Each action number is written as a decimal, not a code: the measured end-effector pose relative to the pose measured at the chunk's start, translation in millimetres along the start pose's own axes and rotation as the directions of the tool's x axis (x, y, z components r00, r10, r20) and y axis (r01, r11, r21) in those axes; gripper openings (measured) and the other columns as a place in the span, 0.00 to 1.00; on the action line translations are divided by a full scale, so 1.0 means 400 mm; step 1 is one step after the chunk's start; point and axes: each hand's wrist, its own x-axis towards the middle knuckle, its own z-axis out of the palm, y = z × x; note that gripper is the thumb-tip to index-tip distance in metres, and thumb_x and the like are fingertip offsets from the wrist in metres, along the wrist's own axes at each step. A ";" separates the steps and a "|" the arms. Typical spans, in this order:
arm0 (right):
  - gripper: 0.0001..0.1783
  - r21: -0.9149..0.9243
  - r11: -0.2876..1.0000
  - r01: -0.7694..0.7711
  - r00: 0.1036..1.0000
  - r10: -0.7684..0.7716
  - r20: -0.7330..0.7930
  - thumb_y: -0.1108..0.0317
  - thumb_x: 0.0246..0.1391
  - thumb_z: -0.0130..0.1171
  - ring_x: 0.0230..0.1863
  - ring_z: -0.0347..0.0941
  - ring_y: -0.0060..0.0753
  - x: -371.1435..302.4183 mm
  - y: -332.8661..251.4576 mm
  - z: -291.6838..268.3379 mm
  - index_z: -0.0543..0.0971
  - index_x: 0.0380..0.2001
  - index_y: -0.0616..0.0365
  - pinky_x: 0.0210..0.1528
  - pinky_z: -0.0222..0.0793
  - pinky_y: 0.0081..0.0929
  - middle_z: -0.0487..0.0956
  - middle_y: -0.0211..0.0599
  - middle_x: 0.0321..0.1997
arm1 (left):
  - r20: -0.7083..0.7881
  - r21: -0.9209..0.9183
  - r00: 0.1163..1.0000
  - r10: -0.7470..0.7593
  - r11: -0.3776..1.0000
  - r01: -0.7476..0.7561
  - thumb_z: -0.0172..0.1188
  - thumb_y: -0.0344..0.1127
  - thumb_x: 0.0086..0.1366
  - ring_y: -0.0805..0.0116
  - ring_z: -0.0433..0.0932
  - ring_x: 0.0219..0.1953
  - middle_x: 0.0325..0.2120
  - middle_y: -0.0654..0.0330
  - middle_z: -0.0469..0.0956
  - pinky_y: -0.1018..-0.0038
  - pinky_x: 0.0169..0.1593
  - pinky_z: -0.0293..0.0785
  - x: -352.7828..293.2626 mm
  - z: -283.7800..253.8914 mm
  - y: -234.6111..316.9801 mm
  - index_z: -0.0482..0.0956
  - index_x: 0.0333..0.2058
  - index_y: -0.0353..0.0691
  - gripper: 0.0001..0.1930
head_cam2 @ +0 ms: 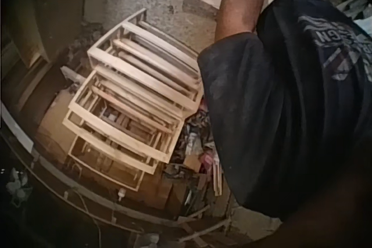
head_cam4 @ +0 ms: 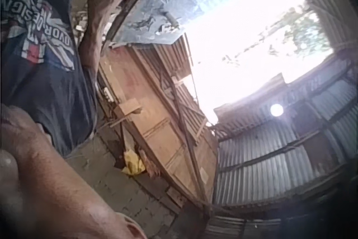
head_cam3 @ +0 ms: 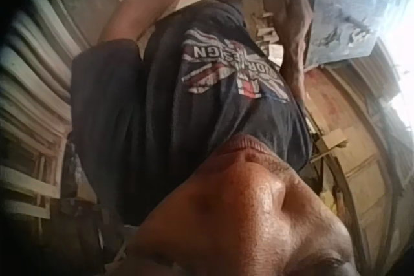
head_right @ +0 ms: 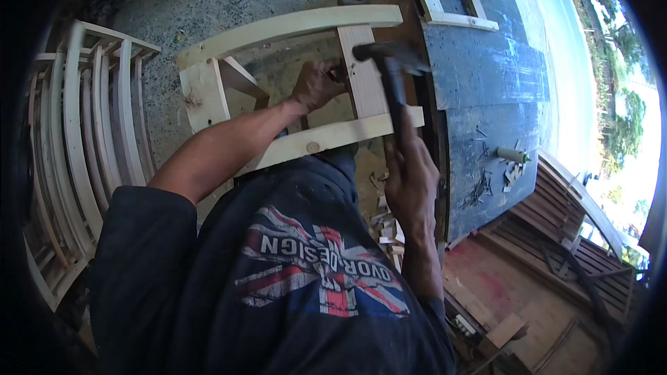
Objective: Assembling a wooden structure using glue, nails, and a hammer.
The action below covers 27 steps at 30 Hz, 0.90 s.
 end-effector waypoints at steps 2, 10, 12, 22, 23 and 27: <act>0.24 0.209 0.973 0.098 0.944 -0.024 -0.329 0.75 0.66 0.59 0.32 0.78 0.36 -0.014 0.005 -0.010 0.70 0.63 0.60 0.41 0.79 0.35 0.82 0.44 0.39 | 0.042 -0.061 0.998 -0.040 0.997 0.042 0.77 0.34 0.54 0.76 0.84 0.30 0.29 0.59 0.88 0.74 0.37 0.81 -0.002 0.004 0.001 0.88 0.40 0.39 0.15; 0.33 0.041 0.974 -0.223 0.965 0.215 0.148 0.80 0.65 0.52 0.47 0.81 0.44 -0.010 0.007 -0.010 0.67 0.74 0.57 0.54 0.76 0.37 0.82 0.54 0.49 | 0.040 0.017 0.997 -0.066 0.998 0.066 0.77 0.36 0.54 0.75 0.83 0.30 0.29 0.60 0.87 0.74 0.38 0.81 -0.009 0.017 0.001 0.87 0.40 0.39 0.16; 0.29 0.166 0.959 -0.228 0.973 0.232 -0.003 0.76 0.67 0.51 0.40 0.80 0.39 -0.013 0.025 -0.011 0.68 0.71 0.62 0.52 0.77 0.38 0.82 0.47 0.44 | -0.028 0.002 0.999 -0.031 1.000 0.032 0.78 0.36 0.54 0.75 0.82 0.30 0.29 0.61 0.87 0.74 0.38 0.81 0.005 0.013 0.003 0.87 0.40 0.39 0.16; 0.18 0.089 0.974 -0.210 0.975 0.201 0.099 0.74 0.64 0.56 0.33 0.76 0.39 0.004 0.058 -0.020 0.76 0.57 0.59 0.39 0.73 0.34 0.80 0.43 0.35 | -0.007 -0.052 1.000 -0.005 0.999 0.004 0.78 0.36 0.53 0.76 0.82 0.29 0.27 0.62 0.85 0.73 0.37 0.80 -0.004 0.053 -0.009 0.86 0.39 0.38 0.16; 0.12 0.180 0.964 -0.196 0.980 0.188 0.058 0.72 0.66 0.57 0.29 0.73 0.32 0.007 0.056 -0.018 0.77 0.51 0.60 0.35 0.70 0.31 0.79 0.40 0.31 | -0.097 -0.037 0.991 0.087 0.995 -0.091 0.78 0.36 0.53 0.76 0.81 0.28 0.27 0.62 0.85 0.73 0.37 0.80 -0.001 0.049 -0.014 0.86 0.39 0.38 0.16; 0.05 0.365 0.931 0.011 0.935 0.119 -0.333 0.73 0.67 0.55 0.26 0.71 0.20 -0.020 0.057 -0.045 0.78 0.35 0.59 0.29 0.64 0.21 0.79 0.32 0.29 | -0.027 0.035 0.999 0.044 0.998 -0.043 0.78 0.37 0.54 0.75 0.81 0.29 0.28 0.59 0.85 0.73 0.37 0.80 0.008 0.052 -0.024 0.87 0.44 0.40 0.19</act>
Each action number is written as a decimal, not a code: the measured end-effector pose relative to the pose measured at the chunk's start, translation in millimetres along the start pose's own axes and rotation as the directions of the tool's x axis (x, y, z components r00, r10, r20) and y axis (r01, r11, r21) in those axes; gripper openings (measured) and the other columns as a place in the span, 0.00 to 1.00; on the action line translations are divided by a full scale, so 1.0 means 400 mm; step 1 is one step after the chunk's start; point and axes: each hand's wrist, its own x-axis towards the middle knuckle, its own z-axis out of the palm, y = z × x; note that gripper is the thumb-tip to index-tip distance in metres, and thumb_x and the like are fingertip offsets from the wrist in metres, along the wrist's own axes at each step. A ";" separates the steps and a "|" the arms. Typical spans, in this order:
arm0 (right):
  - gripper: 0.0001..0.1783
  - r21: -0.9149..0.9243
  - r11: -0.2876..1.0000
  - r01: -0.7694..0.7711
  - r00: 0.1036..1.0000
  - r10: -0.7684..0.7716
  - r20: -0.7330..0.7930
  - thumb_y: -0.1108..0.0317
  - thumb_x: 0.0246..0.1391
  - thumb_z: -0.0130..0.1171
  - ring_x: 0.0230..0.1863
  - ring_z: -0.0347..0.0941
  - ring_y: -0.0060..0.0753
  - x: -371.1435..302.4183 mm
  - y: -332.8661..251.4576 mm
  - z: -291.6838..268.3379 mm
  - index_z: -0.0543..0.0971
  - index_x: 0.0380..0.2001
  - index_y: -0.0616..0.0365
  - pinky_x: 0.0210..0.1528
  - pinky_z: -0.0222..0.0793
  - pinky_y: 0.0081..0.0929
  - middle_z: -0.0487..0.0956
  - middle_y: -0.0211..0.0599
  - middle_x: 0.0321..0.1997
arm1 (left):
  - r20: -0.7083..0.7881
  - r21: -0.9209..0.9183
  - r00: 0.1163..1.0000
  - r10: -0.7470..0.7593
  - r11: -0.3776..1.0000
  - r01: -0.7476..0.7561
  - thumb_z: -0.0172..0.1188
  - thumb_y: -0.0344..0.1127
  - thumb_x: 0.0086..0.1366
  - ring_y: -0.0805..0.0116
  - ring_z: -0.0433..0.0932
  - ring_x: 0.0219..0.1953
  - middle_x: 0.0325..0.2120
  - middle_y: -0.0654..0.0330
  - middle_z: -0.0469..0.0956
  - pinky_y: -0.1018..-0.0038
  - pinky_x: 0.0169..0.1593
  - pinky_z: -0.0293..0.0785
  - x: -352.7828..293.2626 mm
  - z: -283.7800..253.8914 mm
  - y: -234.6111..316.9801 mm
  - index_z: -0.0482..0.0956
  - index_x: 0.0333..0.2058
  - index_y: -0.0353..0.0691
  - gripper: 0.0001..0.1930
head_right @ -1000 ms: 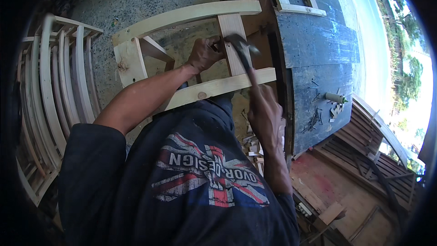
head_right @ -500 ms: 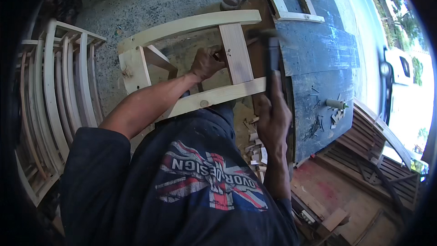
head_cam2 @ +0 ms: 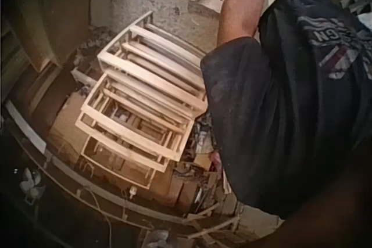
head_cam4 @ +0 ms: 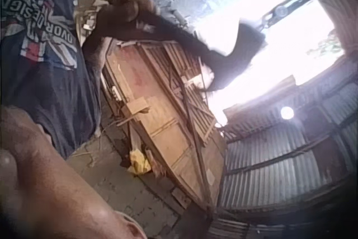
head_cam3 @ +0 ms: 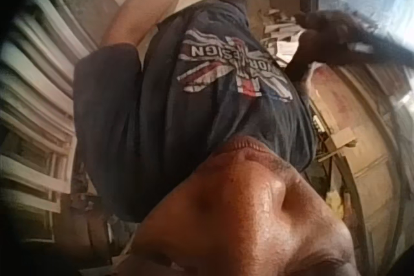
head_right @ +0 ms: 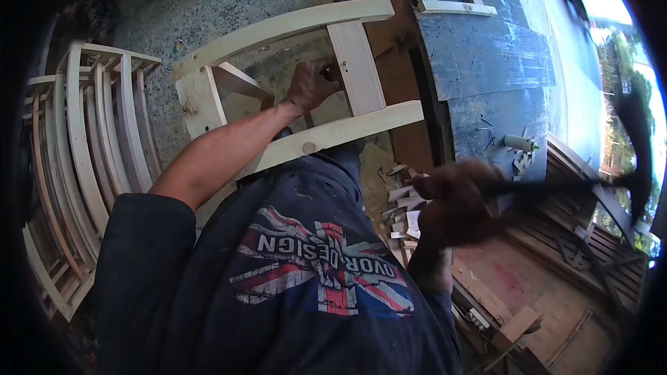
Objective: Assembling a wooden structure using glue, nails, and a hammer.
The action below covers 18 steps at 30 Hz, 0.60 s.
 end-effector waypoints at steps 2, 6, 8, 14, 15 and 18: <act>0.05 -0.175 0.980 0.094 0.988 -0.071 0.134 0.75 0.66 0.54 0.31 0.74 0.20 -0.009 0.014 0.013 0.79 0.36 0.60 0.34 0.67 0.20 0.82 0.33 0.32 | 0.049 -0.023 0.997 -0.056 0.998 0.057 0.78 0.37 0.54 0.72 0.82 0.29 0.29 0.59 0.86 0.71 0.38 0.80 0.002 0.000 -0.001 0.87 0.48 0.41 0.22; 0.08 -0.280 0.960 -0.027 0.966 0.096 0.238 0.74 0.65 0.56 0.38 0.79 0.23 -0.003 0.020 0.058 0.80 0.44 0.64 0.44 0.73 0.23 0.84 0.36 0.34 | -0.003 -0.003 0.999 0.033 0.999 -0.033 0.79 0.42 0.53 0.62 0.88 0.35 0.33 0.52 0.88 0.67 0.41 0.82 0.000 -0.001 0.005 0.86 0.47 0.39 0.24; 0.06 -0.265 0.953 -0.146 0.955 0.206 0.212 0.74 0.65 0.57 0.36 0.79 0.26 0.018 -0.001 0.047 0.81 0.41 0.62 0.40 0.73 0.26 0.82 0.36 0.32 | -0.055 0.025 0.996 0.065 0.998 -0.064 0.79 0.44 0.52 0.58 0.89 0.37 0.34 0.49 0.88 0.66 0.42 0.83 0.006 -0.007 0.010 0.86 0.47 0.39 0.25; 0.08 -0.281 0.889 0.362 0.932 -0.335 0.139 0.80 0.57 0.59 0.36 0.78 0.42 0.085 -0.049 0.006 0.82 0.39 0.59 0.40 0.74 0.39 0.80 0.40 0.33 | 0.019 -0.077 1.000 -0.024 0.997 0.025 0.79 0.45 0.52 0.57 0.89 0.38 0.36 0.49 0.88 0.65 0.44 0.84 0.012 -0.001 0.025 0.86 0.49 0.41 0.27; 0.13 -0.292 0.899 0.328 0.930 -0.253 0.266 0.82 0.57 0.58 0.37 0.78 0.46 0.084 -0.048 0.025 0.83 0.44 0.59 0.41 0.74 0.41 0.80 0.43 0.35 | 0.009 -0.031 1.000 0.013 0.999 -0.012 0.79 0.44 0.52 0.57 0.89 0.37 0.36 0.49 0.88 0.66 0.44 0.84 0.011 -0.001 0.024 0.86 0.49 0.41 0.26; 0.25 -0.230 0.963 -0.137 0.915 0.212 0.343 0.83 0.59 0.57 0.36 0.78 0.48 0.070 -0.036 0.075 0.78 0.60 0.61 0.41 0.75 0.42 0.79 0.48 0.37 | 0.027 0.053 0.997 0.076 0.996 -0.077 0.79 0.43 0.51 0.56 0.89 0.37 0.36 0.49 0.88 0.66 0.43 0.84 0.003 0.007 0.025 0.86 0.48 0.41 0.26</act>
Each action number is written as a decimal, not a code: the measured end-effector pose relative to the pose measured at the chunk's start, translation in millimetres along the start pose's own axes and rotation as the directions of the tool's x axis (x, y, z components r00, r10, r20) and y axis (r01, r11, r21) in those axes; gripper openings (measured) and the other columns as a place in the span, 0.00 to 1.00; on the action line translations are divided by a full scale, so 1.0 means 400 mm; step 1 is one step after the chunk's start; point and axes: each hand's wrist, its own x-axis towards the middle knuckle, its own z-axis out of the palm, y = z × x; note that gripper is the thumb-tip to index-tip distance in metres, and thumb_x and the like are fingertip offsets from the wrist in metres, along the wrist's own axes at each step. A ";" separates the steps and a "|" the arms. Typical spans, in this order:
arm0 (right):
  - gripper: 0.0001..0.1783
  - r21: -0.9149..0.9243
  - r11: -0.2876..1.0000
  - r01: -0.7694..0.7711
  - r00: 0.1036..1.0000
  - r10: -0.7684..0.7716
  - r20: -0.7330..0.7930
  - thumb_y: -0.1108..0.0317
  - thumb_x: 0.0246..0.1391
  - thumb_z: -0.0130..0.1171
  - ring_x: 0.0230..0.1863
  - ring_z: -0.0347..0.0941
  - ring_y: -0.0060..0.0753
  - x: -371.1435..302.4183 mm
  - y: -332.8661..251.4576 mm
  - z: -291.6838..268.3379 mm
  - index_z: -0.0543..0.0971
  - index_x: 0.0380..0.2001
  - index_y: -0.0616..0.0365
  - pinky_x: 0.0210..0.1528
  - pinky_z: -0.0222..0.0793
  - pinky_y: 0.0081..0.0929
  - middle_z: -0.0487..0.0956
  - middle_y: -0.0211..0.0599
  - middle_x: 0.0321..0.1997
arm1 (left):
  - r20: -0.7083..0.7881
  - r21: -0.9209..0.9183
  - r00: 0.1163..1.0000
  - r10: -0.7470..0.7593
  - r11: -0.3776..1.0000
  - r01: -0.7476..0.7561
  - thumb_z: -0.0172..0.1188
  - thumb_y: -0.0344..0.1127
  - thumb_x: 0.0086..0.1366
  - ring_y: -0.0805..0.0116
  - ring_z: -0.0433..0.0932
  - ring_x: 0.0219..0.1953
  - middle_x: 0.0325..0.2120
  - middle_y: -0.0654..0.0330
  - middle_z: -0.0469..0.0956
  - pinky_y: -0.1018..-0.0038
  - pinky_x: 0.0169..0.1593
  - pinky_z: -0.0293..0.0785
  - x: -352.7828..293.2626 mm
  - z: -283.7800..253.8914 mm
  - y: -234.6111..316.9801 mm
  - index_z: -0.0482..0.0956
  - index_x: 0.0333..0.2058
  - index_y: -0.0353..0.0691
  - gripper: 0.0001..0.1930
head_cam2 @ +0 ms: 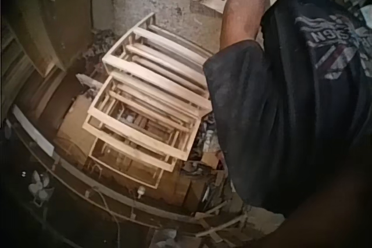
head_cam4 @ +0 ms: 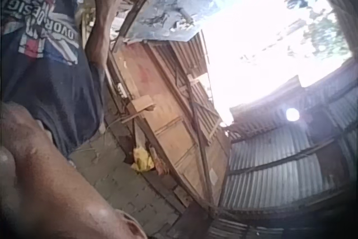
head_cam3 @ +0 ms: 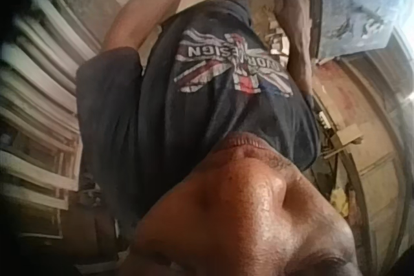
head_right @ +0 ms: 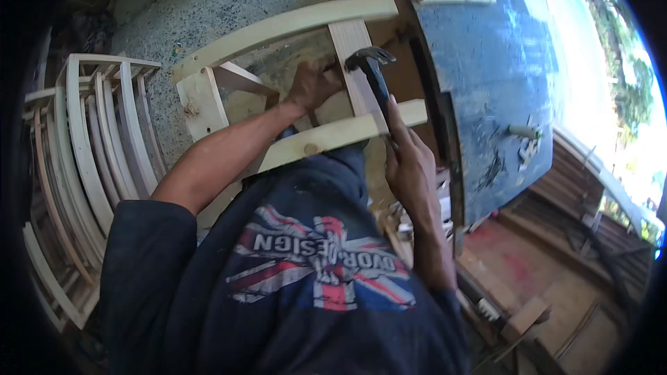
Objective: Assembling a wooden structure using glue, nails, and a hammer.
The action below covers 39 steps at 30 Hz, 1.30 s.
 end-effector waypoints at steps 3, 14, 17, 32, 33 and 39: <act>0.22 0.225 0.972 -0.069 0.964 0.123 -0.235 0.78 0.63 0.57 0.29 0.77 0.36 -0.059 0.013 -0.001 0.76 0.60 0.64 0.35 0.76 0.34 0.80 0.47 0.33 | 0.095 0.035 0.985 -0.145 0.989 0.142 0.78 0.39 0.52 0.57 0.89 0.35 0.36 0.50 0.88 0.67 0.43 0.83 0.008 0.002 -0.002 0.86 0.49 0.41 0.24; 0.36 -0.059 0.998 0.018 0.998 -0.022 -0.063 0.77 0.64 0.55 0.34 0.80 0.44 -0.104 0.122 0.017 0.65 0.75 0.60 0.41 0.76 0.36 0.84 0.51 0.39 | 0.029 -0.045 0.997 -0.077 0.996 0.079 0.77 0.39 0.53 0.63 0.87 0.32 0.33 0.52 0.88 0.68 0.41 0.82 -0.006 0.017 0.038 0.87 0.45 0.42 0.21; 0.36 0.215 0.975 -0.061 0.936 0.130 -0.326 0.74 0.68 0.55 0.26 0.77 0.28 -0.142 0.106 -0.007 0.60 0.76 0.66 0.31 0.74 0.26 0.83 0.43 0.34 | -0.024 -0.139 0.996 -0.090 0.987 0.086 0.77 0.39 0.54 0.65 0.87 0.32 0.32 0.53 0.88 0.69 0.40 0.82 0.003 0.024 0.037 0.87 0.44 0.41 0.19; 0.31 0.334 0.832 0.443 0.825 -0.233 -0.514 0.79 0.62 0.59 0.31 0.76 0.38 -0.055 0.061 -0.051 0.73 0.69 0.57 0.32 0.73 0.28 0.79 0.45 0.36 | -0.028 -0.065 0.993 -0.115 0.991 0.113 0.74 0.31 0.57 0.73 0.86 0.42 0.38 0.50 0.89 0.73 0.48 0.82 0.009 0.013 0.053 0.85 0.49 0.34 0.20; 0.32 0.342 0.816 0.465 0.844 -0.292 -0.451 0.78 0.62 0.60 0.29 0.75 0.37 -0.056 0.067 -0.048 0.73 0.70 0.56 0.30 0.72 0.29 0.79 0.44 0.35 | -0.041 -0.195 0.993 -0.106 0.976 0.096 0.74 0.30 0.56 0.73 0.86 0.40 0.37 0.50 0.88 0.72 0.45 0.82 0.006 0.015 0.052 0.85 0.47 0.34 0.19; 0.36 -0.147 0.989 0.002 0.995 0.013 0.099 0.77 0.61 0.58 0.41 0.82 0.48 -0.044 0.121 0.009 0.68 0.73 0.53 0.44 0.76 0.42 0.83 0.52 0.46 | -0.117 0.118 0.988 -0.105 0.986 0.119 0.76 0.36 0.56 0.66 0.85 0.32 0.32 0.52 0.86 0.67 0.38 0.79 0.018 0.014 0.042 0.84 0.46 0.38 0.19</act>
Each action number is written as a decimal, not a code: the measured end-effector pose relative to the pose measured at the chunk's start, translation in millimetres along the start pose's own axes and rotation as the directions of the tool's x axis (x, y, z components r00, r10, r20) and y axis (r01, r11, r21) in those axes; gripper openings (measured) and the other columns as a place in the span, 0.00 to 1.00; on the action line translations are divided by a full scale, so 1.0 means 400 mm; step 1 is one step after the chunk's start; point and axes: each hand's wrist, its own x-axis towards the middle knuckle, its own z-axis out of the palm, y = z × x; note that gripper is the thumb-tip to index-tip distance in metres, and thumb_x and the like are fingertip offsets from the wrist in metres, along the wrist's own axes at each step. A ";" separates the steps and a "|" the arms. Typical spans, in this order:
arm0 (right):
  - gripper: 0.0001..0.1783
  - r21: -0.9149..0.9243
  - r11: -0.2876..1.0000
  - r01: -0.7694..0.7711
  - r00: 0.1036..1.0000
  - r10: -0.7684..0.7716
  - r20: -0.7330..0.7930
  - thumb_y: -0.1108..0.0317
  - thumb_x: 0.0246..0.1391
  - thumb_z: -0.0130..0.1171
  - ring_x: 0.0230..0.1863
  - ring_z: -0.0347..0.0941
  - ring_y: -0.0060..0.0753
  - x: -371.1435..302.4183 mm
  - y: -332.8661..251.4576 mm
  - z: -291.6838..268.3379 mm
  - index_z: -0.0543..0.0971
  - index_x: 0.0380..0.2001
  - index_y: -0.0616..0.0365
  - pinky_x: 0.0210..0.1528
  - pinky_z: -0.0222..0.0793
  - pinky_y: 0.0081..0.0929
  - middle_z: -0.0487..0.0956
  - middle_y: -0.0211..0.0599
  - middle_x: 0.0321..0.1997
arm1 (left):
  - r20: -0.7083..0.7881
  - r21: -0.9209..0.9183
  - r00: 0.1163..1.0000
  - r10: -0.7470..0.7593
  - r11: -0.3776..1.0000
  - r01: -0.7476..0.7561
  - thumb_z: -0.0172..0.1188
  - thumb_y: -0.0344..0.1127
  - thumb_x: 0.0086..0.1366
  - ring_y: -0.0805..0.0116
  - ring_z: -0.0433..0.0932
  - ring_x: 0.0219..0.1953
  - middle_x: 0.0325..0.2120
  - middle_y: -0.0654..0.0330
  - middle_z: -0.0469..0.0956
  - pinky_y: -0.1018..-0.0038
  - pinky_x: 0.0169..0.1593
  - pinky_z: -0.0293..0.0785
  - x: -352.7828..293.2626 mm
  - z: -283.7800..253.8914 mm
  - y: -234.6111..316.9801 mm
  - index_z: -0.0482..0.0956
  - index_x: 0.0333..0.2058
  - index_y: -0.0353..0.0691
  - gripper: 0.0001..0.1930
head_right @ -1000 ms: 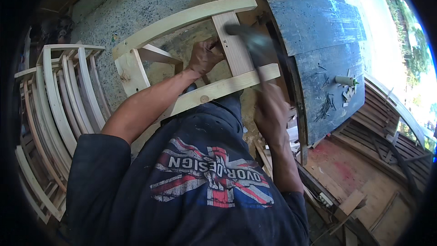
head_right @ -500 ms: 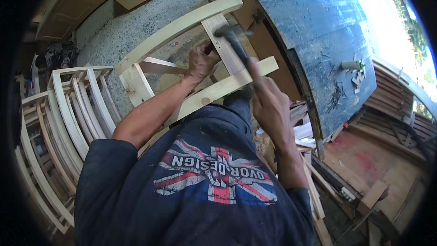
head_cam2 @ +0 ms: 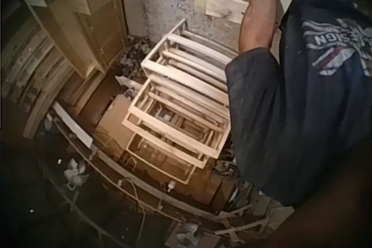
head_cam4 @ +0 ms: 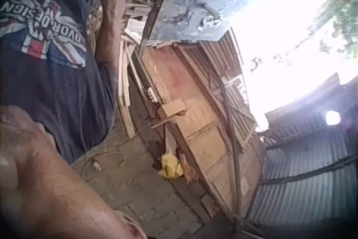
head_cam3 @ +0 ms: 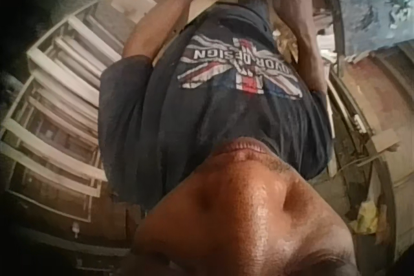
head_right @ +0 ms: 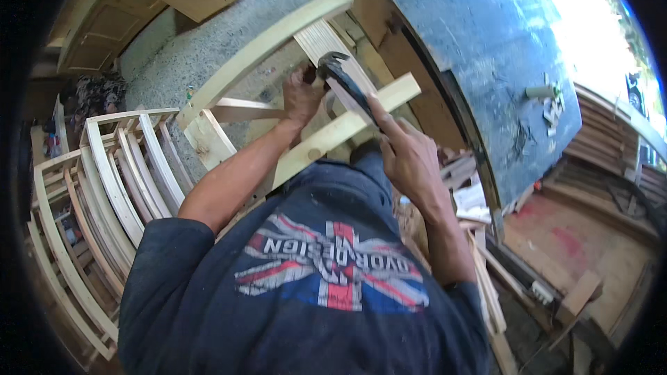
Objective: Assembling a wooden structure using glue, nails, and a hammer.
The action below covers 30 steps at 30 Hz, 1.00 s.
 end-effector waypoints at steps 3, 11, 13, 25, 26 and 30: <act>0.36 0.256 0.965 0.064 0.968 0.003 -0.253 0.74 0.64 0.59 0.35 0.79 0.37 -0.018 0.019 0.015 0.64 0.75 0.57 0.40 0.76 0.34 0.81 0.57 0.58 | 0.040 -0.086 0.996 0.081 0.993 -0.078 0.74 0.28 0.56 0.69 0.85 0.35 0.34 0.53 0.87 0.71 0.41 0.80 0.020 0.000 -0.021 0.82 0.46 0.34 0.19; 0.25 0.542 0.785 -0.301 0.726 0.557 -0.403 0.65 0.69 0.62 0.28 0.66 0.14 -0.057 0.209 0.086 0.72 0.65 0.58 0.29 0.62 0.18 0.73 0.25 0.29 | 0.320 -0.067 0.947 0.000 0.997 0.023 0.73 0.28 0.59 0.68 0.83 0.52 0.46 0.58 0.86 0.69 0.58 0.77 0.036 -0.010 -0.098 0.82 0.51 0.34 0.20; 0.23 0.765 0.543 -0.347 0.686 0.703 -0.188 0.65 0.69 0.62 0.27 0.64 0.14 -0.072 0.268 0.134 0.73 0.63 0.59 0.28 0.61 0.18 0.70 0.22 0.28 | 0.384 -0.177 0.922 -0.045 0.977 0.121 0.73 0.27 0.60 0.68 0.82 0.52 0.49 0.58 0.86 0.69 0.59 0.77 0.045 -0.030 -0.097 0.82 0.53 0.34 0.21; 0.25 0.623 0.554 -0.552 0.779 0.608 0.150 0.66 0.67 0.61 0.28 0.69 0.35 -0.109 0.536 0.347 0.74 0.65 0.58 0.36 0.70 0.35 0.74 0.42 0.26 | 0.372 0.361 0.885 -0.281 0.922 0.141 0.74 0.32 0.64 0.64 0.77 0.58 0.59 0.50 0.76 0.67 0.61 0.77 0.016 -0.012 0.022 0.67 0.69 0.32 0.38; 0.25 0.573 0.444 -0.689 0.694 0.631 0.346 0.66 0.67 0.60 0.29 0.71 0.44 -0.101 0.557 0.344 0.74 0.65 0.60 0.39 0.72 0.39 0.76 0.49 0.28 | 0.318 0.320 0.829 -0.459 0.876 0.362 0.77 0.34 0.61 0.65 0.73 0.62 0.59 0.50 0.76 0.66 0.66 0.71 0.021 -0.009 0.032 0.68 0.69 0.32 0.40; 0.25 0.527 0.505 -0.683 0.719 0.590 0.367 0.68 0.68 0.60 0.30 0.63 0.25 -0.062 0.605 0.315 0.73 0.66 0.60 0.34 0.66 0.28 0.70 0.33 0.27 | 0.272 0.223 0.775 -0.571 0.821 0.526 0.75 0.28 0.62 0.64 0.76 0.59 0.59 0.50 0.77 0.66 0.64 0.74 0.031 -0.002 0.057 0.70 0.67 0.32 0.36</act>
